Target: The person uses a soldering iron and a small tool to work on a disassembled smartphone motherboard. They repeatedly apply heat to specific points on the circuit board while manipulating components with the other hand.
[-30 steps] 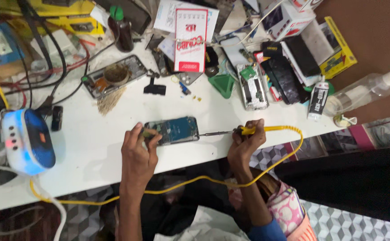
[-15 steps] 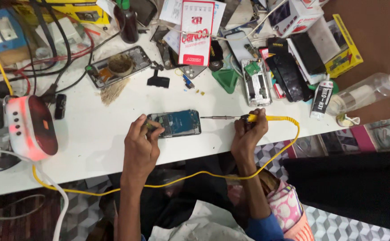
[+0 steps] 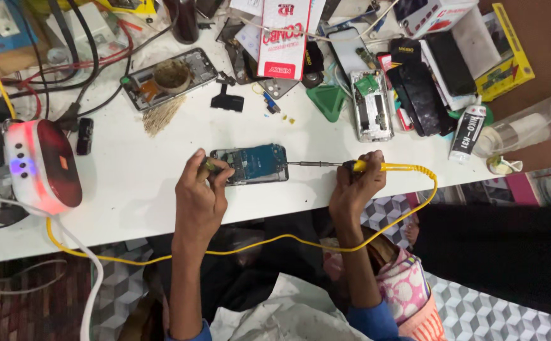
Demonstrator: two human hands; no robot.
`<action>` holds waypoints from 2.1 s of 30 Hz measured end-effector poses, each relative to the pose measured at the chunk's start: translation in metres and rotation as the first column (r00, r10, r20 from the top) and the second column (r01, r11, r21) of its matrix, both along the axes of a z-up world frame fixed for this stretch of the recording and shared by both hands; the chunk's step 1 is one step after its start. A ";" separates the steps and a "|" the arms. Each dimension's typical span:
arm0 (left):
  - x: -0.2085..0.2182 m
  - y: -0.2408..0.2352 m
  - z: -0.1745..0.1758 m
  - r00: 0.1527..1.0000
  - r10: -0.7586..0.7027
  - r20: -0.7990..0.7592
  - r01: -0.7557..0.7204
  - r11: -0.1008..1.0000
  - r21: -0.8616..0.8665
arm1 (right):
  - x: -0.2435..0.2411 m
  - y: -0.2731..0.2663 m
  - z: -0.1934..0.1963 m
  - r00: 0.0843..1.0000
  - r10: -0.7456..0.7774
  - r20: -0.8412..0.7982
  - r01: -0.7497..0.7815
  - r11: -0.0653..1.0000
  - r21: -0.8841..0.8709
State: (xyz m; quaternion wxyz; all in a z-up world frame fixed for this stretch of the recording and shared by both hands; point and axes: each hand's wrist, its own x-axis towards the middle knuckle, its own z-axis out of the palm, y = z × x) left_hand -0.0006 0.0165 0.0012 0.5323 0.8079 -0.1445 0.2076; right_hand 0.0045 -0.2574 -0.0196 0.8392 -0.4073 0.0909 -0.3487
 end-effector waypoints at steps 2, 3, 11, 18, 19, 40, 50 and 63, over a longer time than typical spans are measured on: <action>0.002 -0.001 0.000 0.996 0.019 0.088 -0.026 0.996 0.080 | 0.000 0.000 0.002 1.000 -0.009 -0.007 0.009 1.000 -0.004; 0.003 -0.002 0.000 0.990 0.030 0.137 -0.050 0.988 0.146 | -0.001 0.001 0.002 1.000 -0.015 -0.013 0.015 1.000 -0.006; 0.006 -0.003 -0.007 0.936 -0.044 0.348 -0.027 0.980 0.195 | -0.005 0.001 -0.003 0.997 -0.043 -0.058 0.042 0.999 -0.012; 0.001 -0.003 -0.007 0.979 -0.014 0.203 -0.010 0.993 0.115 | -0.001 0.001 -0.003 0.996 -0.059 -0.074 0.059 0.998 0.005; 0.000 -0.003 -0.007 0.986 -0.017 0.167 0.001 0.995 0.097 | -0.003 0.001 -0.004 0.995 -0.060 -0.083 0.061 0.998 0.008; 0.002 -0.002 0.000 1.000 0.002 0.030 -0.003 1.000 0.021 | -0.001 0.000 -0.010 0.992 -0.113 -0.057 0.113 0.994 0.006; -0.001 0.000 -0.006 0.986 -0.010 0.166 -0.001 0.998 0.068 | 0.000 0.002 -0.017 0.994 -0.109 0.016 0.110 0.989 -0.100; 0.004 0.001 -0.013 0.986 -0.037 0.162 0.027 0.998 0.062 | -0.003 0.006 -0.023 0.968 -0.251 0.000 0.242 0.934 -0.264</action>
